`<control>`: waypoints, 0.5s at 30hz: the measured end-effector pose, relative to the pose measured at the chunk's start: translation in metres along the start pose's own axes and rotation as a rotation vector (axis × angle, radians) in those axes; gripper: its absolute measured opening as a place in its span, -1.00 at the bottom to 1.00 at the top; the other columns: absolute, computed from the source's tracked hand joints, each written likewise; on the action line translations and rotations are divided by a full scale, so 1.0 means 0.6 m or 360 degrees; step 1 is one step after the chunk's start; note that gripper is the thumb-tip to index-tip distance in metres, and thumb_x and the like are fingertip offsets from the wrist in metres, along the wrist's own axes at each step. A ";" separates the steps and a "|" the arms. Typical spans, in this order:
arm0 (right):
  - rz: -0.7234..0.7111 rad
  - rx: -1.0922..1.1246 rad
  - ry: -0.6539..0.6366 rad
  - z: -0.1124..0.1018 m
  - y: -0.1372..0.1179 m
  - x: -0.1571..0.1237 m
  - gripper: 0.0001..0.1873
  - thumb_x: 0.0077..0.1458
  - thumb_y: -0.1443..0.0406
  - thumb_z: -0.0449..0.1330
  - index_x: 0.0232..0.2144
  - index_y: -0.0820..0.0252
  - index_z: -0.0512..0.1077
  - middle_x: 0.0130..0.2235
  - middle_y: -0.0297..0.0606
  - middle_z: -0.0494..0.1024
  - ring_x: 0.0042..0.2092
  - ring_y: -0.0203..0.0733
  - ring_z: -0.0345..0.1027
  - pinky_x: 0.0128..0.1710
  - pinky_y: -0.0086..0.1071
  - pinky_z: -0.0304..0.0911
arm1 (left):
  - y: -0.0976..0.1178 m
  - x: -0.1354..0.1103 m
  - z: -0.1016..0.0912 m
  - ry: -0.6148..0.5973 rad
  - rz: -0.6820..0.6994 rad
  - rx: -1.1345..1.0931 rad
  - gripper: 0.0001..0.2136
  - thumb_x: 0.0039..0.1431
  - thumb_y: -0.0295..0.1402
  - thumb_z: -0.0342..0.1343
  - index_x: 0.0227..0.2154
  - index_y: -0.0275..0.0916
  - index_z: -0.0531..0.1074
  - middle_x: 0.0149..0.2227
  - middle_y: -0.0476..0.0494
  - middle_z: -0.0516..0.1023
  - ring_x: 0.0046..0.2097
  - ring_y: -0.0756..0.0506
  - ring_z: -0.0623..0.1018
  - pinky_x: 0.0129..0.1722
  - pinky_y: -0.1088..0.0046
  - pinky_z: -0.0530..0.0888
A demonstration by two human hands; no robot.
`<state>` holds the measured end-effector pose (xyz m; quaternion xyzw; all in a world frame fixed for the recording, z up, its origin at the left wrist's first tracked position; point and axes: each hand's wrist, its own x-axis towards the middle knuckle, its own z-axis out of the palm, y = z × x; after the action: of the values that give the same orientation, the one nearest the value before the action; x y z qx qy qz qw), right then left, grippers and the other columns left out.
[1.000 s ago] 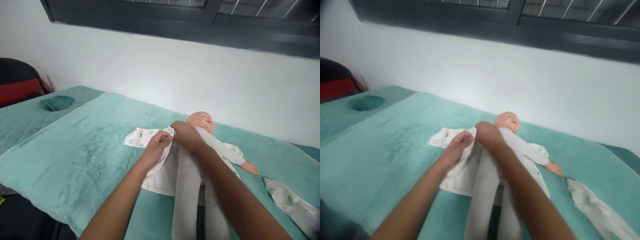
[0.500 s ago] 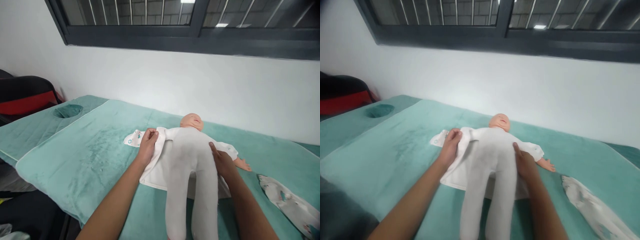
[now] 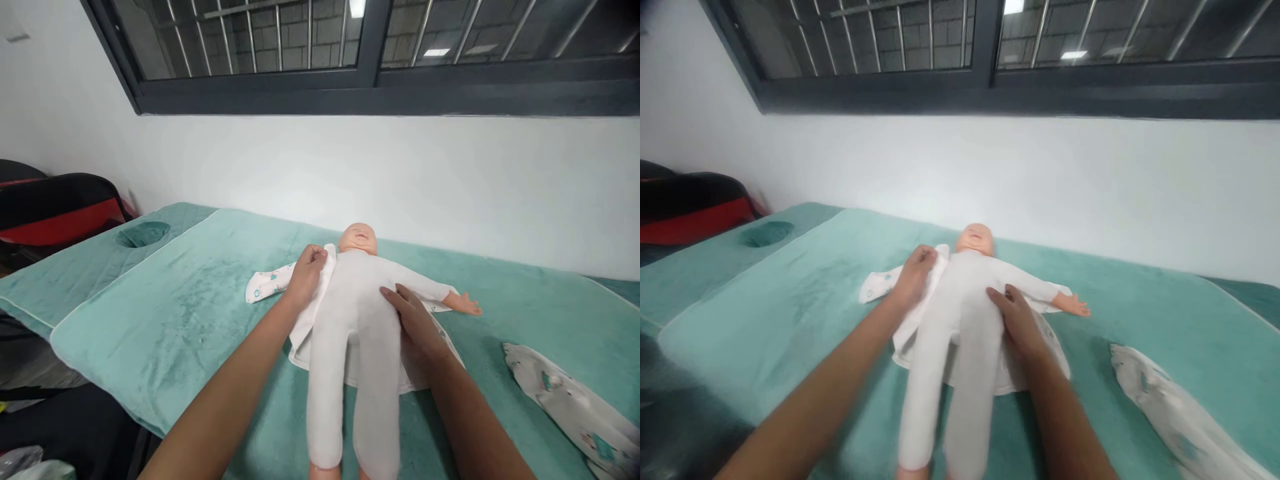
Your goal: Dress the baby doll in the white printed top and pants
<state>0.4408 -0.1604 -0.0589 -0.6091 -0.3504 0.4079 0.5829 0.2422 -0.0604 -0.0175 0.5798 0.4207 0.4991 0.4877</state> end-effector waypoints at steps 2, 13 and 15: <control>0.0110 0.0139 -0.0055 0.024 -0.010 -0.007 -0.48 -0.15 0.08 0.38 -0.12 0.11 0.44 -0.11 -0.29 0.56 -0.08 -0.07 0.43 -0.20 -0.37 0.37 | 0.008 0.011 -0.009 0.0050 0.0000 0.0086 -0.91 0.16 -0.33 -0.01 -0.40 -0.22 0.31 -0.47 0.07 0.24 -0.42 0.04 0.24 -0.39 0.52 0.20; 0.0149 0.0670 -0.0622 0.067 -0.005 -0.017 -0.80 0.00 0.22 0.33 -0.35 0.15 0.40 -0.28 -0.29 0.57 -0.23 -0.20 0.45 -0.22 -0.39 0.38 | 0.106 -0.039 -0.007 -0.0469 0.0007 0.0758 -0.89 0.07 -0.38 0.07 -0.53 -0.25 0.38 -0.44 -0.02 0.45 -0.38 -0.01 0.43 -0.35 0.45 0.33; 0.0142 0.0668 -0.0657 0.067 -0.008 -0.018 -0.77 0.00 0.22 0.32 -0.30 0.15 0.41 -0.29 -0.29 0.56 -0.24 -0.19 0.45 -0.24 -0.39 0.38 | 0.130 -0.065 0.000 -0.0831 -0.0137 0.0555 -0.88 0.11 -0.31 0.06 -0.44 -0.24 0.40 -0.36 -0.06 0.49 -0.40 -0.02 0.50 -0.45 0.48 0.37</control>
<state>0.4000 -0.1528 -0.0528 -0.3942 -0.3424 0.6119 0.5941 0.2363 -0.1116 0.0530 0.7448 0.3846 0.2327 0.4932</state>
